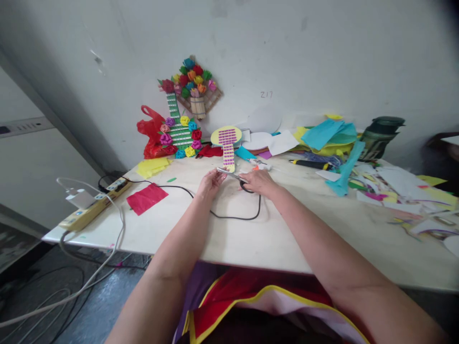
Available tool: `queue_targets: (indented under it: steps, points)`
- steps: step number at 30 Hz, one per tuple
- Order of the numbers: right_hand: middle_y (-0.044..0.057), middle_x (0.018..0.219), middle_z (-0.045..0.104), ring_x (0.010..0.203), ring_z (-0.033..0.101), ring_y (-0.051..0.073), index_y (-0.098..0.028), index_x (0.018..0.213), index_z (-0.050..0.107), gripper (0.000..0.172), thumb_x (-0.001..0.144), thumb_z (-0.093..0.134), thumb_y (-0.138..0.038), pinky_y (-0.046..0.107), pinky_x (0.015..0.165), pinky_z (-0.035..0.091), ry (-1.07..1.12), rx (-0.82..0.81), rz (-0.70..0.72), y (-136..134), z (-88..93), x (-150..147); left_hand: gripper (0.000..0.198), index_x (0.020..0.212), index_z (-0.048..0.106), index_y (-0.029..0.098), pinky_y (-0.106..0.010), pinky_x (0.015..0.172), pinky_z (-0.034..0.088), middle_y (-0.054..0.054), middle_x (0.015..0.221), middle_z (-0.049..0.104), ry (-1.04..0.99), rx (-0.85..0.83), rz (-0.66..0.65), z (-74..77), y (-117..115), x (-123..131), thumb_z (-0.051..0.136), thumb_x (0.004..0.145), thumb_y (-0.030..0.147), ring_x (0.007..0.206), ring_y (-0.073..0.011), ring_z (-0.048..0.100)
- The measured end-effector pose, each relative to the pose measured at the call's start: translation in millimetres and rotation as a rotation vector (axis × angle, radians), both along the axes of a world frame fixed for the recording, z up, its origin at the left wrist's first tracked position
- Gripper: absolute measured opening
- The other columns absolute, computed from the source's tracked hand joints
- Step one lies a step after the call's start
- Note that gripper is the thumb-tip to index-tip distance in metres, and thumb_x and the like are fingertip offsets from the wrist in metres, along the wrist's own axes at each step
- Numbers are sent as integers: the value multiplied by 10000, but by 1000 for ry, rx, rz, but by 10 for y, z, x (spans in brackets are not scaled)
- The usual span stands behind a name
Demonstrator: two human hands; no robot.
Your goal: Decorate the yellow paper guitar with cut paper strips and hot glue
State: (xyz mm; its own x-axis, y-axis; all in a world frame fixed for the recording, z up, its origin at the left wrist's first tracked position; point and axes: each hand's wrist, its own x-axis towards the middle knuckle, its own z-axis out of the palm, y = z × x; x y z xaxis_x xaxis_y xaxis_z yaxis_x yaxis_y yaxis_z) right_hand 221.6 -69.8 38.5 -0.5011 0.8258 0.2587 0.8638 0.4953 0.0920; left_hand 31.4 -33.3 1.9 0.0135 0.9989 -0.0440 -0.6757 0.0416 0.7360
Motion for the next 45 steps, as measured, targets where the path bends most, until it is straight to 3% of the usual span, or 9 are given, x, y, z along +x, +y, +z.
queue_targets:
  steps: [4, 9, 20, 26, 45]
  points:
    - [82, 945, 679, 879, 603, 229, -231, 1117, 600, 457, 798, 468, -531, 269, 629, 348, -14, -16, -15, -8, 12, -9, 123, 758, 561, 113, -258, 740, 528, -103, 800, 681, -24, 1, 10, -1, 5, 3, 464, 833, 97, 799, -164, 663]
    - [96, 977, 667, 889, 594, 234, -220, 1156, 578, 474, 813, 447, -519, 280, 654, 354, -20, -10, -21, -11, -1, -15, 161, 721, 577, 107, -217, 675, 528, -43, 663, 643, -92, -39, 49, -8, 33, 18, 466, 828, 60, 642, -111, 639]
    - [82, 1006, 669, 907, 598, 237, -236, 1150, 582, 474, 804, 446, -529, 289, 646, 363, -5, 18, -39, -11, -9, -16, 164, 703, 594, 97, -203, 663, 524, -38, 605, 600, -134, -37, 73, -34, 49, 41, 493, 832, 98, 587, -90, 603]
    - [86, 986, 672, 901, 598, 243, -235, 1162, 579, 476, 802, 449, -518, 295, 662, 367, -1, 5, -43, -29, 16, -17, 158, 684, 564, 114, -210, 661, 531, -29, 612, 604, -115, -25, 100, -16, 23, 42, 493, 813, 56, 586, -89, 608]
    - [86, 1013, 665, 918, 589, 239, -235, 1181, 562, 527, 782, 458, -564, 297, 683, 365, 19, -4, -39, -60, 34, -4, 159, 650, 531, 133, -227, 714, 517, -34, 650, 606, -16, 42, 17, -72, 2, 80, 524, 771, 30, 664, -106, 619]
